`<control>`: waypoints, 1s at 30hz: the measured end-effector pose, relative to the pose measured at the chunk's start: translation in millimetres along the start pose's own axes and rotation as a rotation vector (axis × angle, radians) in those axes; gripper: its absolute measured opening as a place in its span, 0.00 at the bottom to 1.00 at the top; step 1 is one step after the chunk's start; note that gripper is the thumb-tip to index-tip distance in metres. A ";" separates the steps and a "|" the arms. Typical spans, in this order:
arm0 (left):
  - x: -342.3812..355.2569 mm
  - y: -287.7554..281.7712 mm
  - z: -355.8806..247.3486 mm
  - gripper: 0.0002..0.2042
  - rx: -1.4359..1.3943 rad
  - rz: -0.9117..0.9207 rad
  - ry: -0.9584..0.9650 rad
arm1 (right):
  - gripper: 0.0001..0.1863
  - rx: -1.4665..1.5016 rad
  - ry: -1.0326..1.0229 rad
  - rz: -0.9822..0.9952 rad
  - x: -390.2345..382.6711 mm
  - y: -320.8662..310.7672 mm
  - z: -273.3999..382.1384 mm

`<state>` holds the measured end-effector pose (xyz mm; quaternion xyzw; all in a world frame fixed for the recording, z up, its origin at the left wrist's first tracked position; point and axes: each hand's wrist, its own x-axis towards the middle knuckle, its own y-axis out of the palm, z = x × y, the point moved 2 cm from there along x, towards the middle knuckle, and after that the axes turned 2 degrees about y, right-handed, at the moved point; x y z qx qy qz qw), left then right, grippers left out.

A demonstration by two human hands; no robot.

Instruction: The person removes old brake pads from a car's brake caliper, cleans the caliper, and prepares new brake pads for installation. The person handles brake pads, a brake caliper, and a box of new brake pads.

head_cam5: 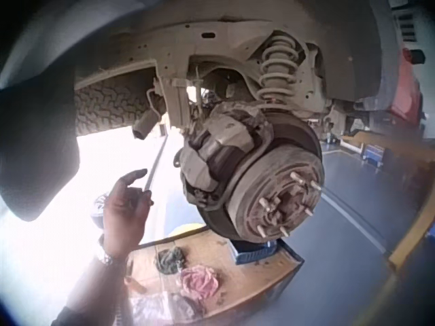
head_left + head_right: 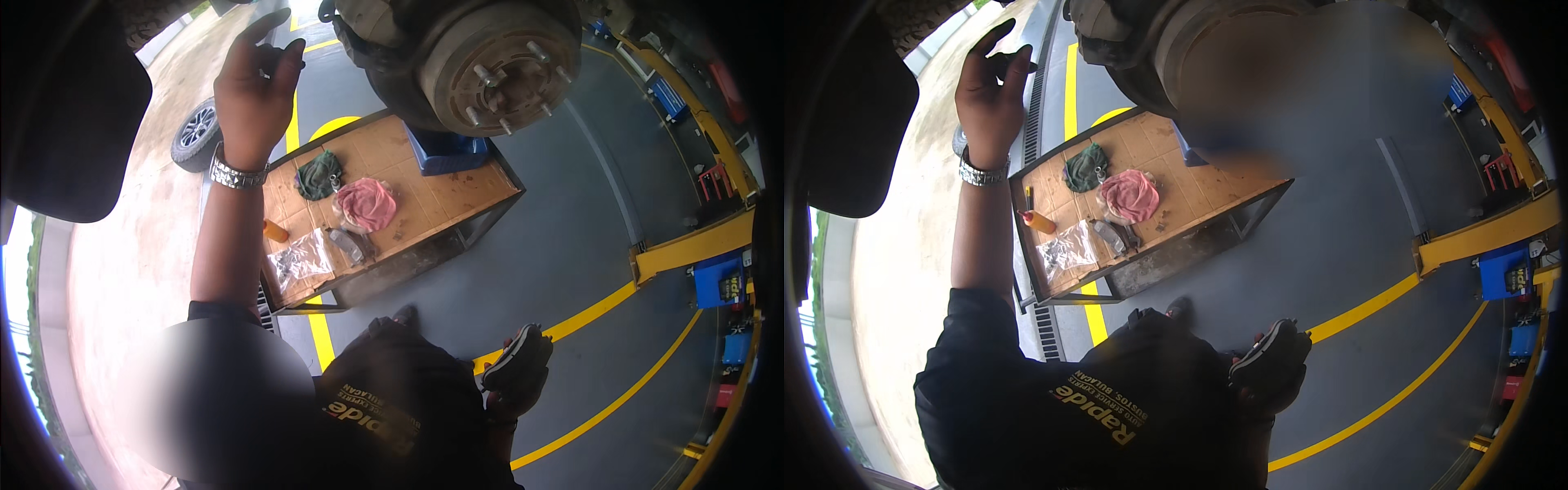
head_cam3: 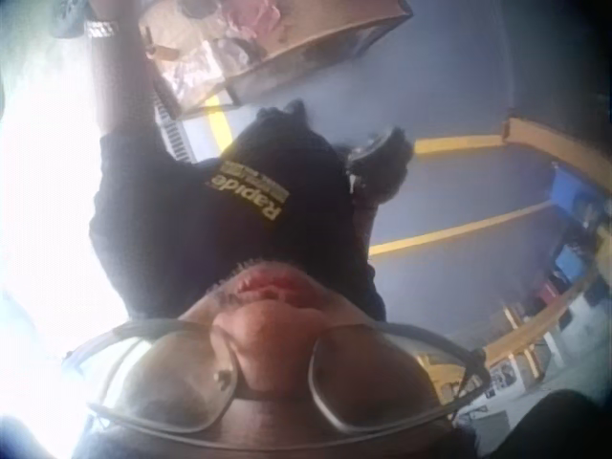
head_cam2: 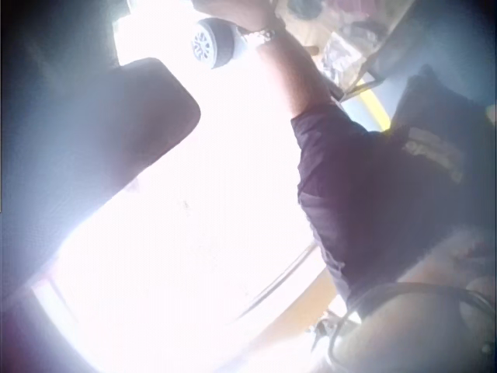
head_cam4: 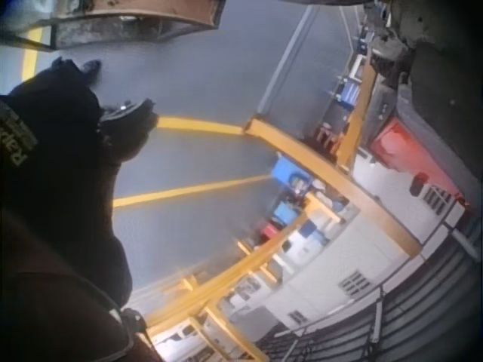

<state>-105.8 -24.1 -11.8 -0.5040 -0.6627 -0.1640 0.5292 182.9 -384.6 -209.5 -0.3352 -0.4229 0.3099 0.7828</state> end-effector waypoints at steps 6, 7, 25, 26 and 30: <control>-137.4 6.1 101.2 0.27 0.195 0.486 -0.393 | 0.24 -0.463 -0.104 0.106 -3.1 11.6 -2.4; -175.5 15.7 129.5 0.26 0.139 0.643 -0.695 | 0.24 -0.377 0.007 0.208 -14.8 15.3 -19.8; -165.3 26.4 219.0 0.12 -0.053 0.523 -0.792 | 0.34 -0.229 -0.159 0.203 2.6 27.9 20.2; -160.5 21.7 228.5 0.13 0.032 0.544 -0.757 | 0.34 -0.163 -0.150 0.197 4.6 28.9 21.3; -169.5 18.9 243.2 0.18 0.566 0.600 -0.466 | 0.33 0.406 0.162 0.110 3.9 37.9 20.1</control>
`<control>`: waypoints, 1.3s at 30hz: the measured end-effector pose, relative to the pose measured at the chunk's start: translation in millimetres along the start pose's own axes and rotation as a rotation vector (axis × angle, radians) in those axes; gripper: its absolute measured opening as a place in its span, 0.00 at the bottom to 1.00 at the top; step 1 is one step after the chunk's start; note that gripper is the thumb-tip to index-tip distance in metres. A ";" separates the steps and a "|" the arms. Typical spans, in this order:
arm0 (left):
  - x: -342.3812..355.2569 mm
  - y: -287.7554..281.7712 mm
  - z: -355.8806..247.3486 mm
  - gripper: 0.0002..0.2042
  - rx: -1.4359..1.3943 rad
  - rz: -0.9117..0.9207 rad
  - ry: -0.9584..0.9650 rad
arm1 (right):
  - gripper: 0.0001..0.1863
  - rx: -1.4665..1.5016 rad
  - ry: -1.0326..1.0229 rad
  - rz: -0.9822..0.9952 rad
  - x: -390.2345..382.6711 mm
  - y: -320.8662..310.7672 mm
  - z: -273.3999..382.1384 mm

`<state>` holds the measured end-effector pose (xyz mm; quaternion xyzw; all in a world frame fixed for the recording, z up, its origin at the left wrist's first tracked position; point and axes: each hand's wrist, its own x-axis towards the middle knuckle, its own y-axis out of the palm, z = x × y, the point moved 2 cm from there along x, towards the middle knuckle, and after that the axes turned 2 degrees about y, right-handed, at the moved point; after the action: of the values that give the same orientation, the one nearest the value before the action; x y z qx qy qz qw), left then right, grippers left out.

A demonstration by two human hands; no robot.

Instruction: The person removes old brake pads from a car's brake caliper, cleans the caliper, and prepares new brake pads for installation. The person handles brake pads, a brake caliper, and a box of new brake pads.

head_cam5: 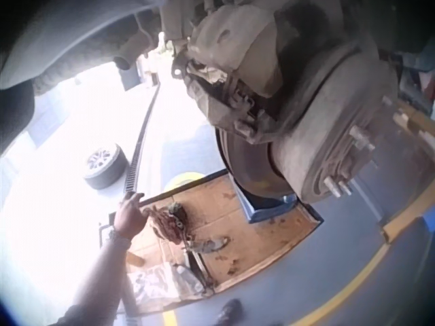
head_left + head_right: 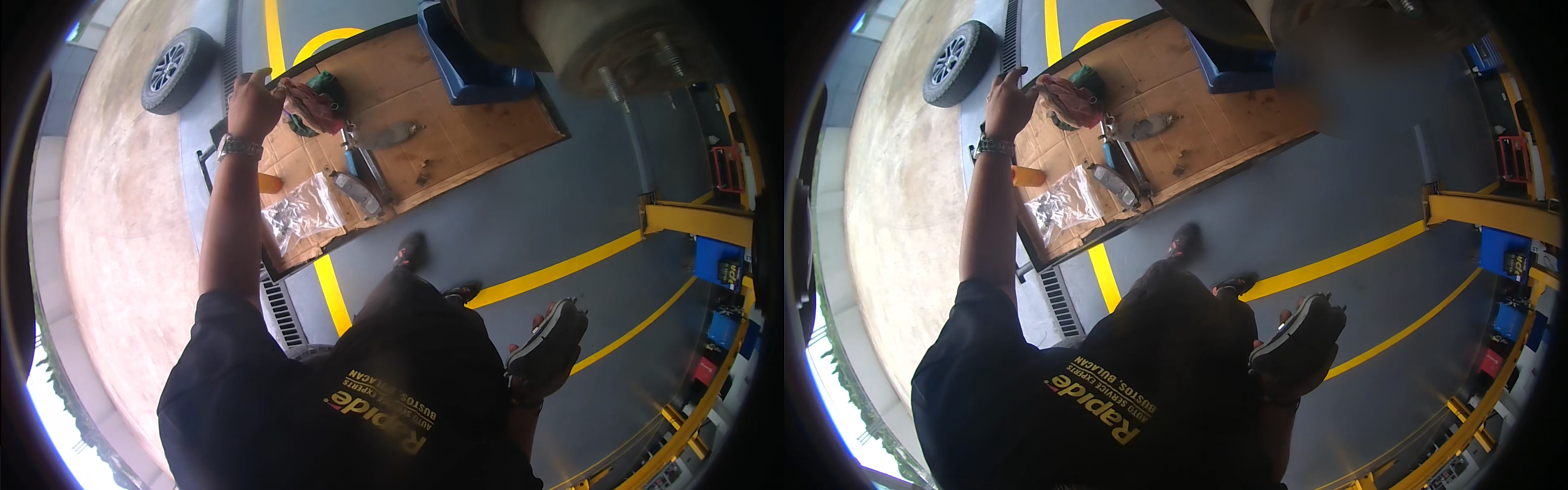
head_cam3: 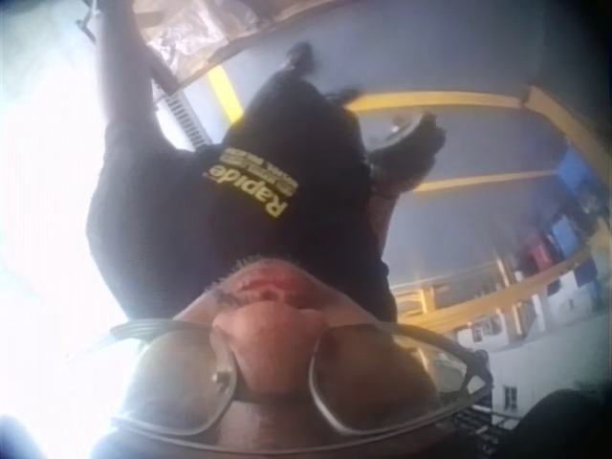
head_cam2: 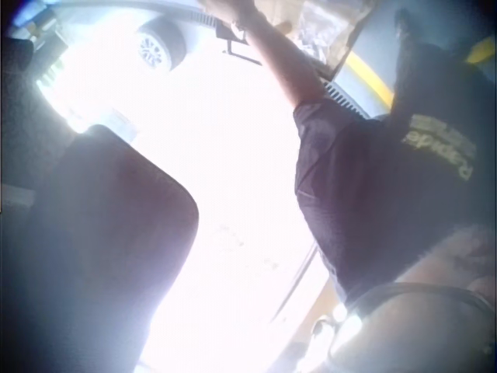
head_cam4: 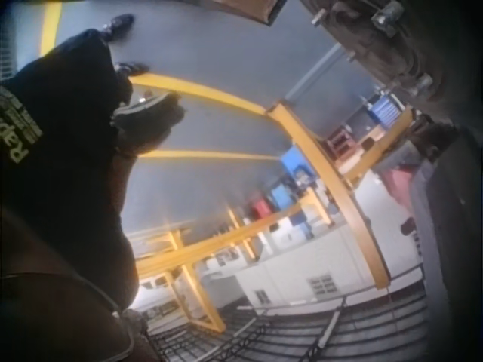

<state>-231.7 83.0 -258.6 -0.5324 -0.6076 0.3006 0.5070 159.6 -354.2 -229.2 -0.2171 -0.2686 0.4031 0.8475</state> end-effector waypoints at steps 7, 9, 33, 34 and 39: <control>-43.5 16.9 -12.0 0.17 -0.028 0.118 0.126 | 0.35 -0.458 -0.150 0.128 -5.8 -10.4 -1.5; -62.3 32.7 -15.1 0.15 -0.061 0.260 0.162 | 0.35 -0.460 -0.208 0.108 -2.5 -5.1 7.0; -69.6 96.5 -89.6 0.24 -0.015 0.702 0.466 | 0.38 0.069 0.231 0.275 -21.6 0.5 -10.9; -62.1 109.6 -93.7 0.26 0.062 0.759 0.384 | 0.38 0.093 0.226 0.289 -20.5 -0.2 -13.3; -63.9 127.8 -80.3 0.22 -0.199 0.474 0.447 | 0.39 0.213 0.154 0.317 -15.3 1.7 -15.7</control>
<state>-118.0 40.4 -368.6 -0.7584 -0.3671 0.2250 0.4894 160.4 -367.8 -246.5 -0.1962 -0.1213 0.5400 0.8095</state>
